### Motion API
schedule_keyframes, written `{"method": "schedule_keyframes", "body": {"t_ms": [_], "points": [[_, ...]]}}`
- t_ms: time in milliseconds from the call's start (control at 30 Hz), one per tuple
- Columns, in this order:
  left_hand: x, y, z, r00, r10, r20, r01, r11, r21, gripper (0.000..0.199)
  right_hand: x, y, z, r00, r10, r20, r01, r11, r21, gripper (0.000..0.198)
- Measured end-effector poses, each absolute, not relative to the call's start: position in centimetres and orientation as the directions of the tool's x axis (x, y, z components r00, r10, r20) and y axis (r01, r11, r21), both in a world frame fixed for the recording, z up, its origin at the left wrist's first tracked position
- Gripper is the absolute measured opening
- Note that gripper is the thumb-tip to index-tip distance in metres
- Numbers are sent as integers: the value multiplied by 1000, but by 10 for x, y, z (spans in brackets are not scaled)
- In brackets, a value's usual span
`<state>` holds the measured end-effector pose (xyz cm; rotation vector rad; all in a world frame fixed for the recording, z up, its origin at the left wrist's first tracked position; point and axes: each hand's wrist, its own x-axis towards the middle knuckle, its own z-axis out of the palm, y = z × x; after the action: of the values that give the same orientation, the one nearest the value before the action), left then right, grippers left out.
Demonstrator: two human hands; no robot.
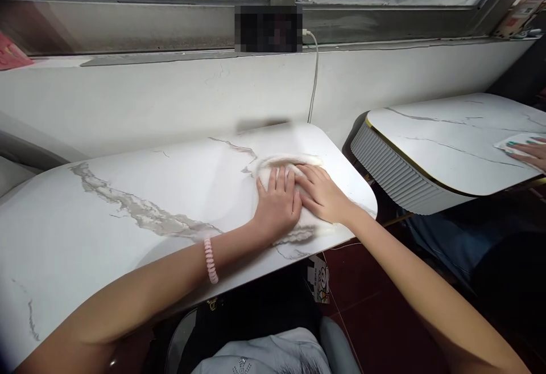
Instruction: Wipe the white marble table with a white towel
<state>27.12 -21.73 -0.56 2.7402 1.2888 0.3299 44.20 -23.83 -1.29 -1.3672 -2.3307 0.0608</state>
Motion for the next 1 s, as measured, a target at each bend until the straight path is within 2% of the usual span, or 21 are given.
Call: {"method": "schedule_keyframes", "body": {"t_ms": [233, 533, 700, 1000], "points": [[269, -251, -5, 679, 720, 144, 704, -694, 153, 61, 443, -280, -14, -374, 859, 351, 823, 481, -302, 49], [269, -242, -7, 697, 702, 143, 682, -712, 170, 61, 443, -276, -8, -362, 877, 317, 821, 461, -337, 43], [275, -218, -6, 672, 727, 137, 701, -685, 197, 61, 452, -246, -13, -383, 851, 359, 810, 496, -312, 43], [286, -142, -1, 531, 836, 138, 801, -548, 240, 58, 456, -148, -13, -418, 834, 359, 792, 529, -306, 50]]}}
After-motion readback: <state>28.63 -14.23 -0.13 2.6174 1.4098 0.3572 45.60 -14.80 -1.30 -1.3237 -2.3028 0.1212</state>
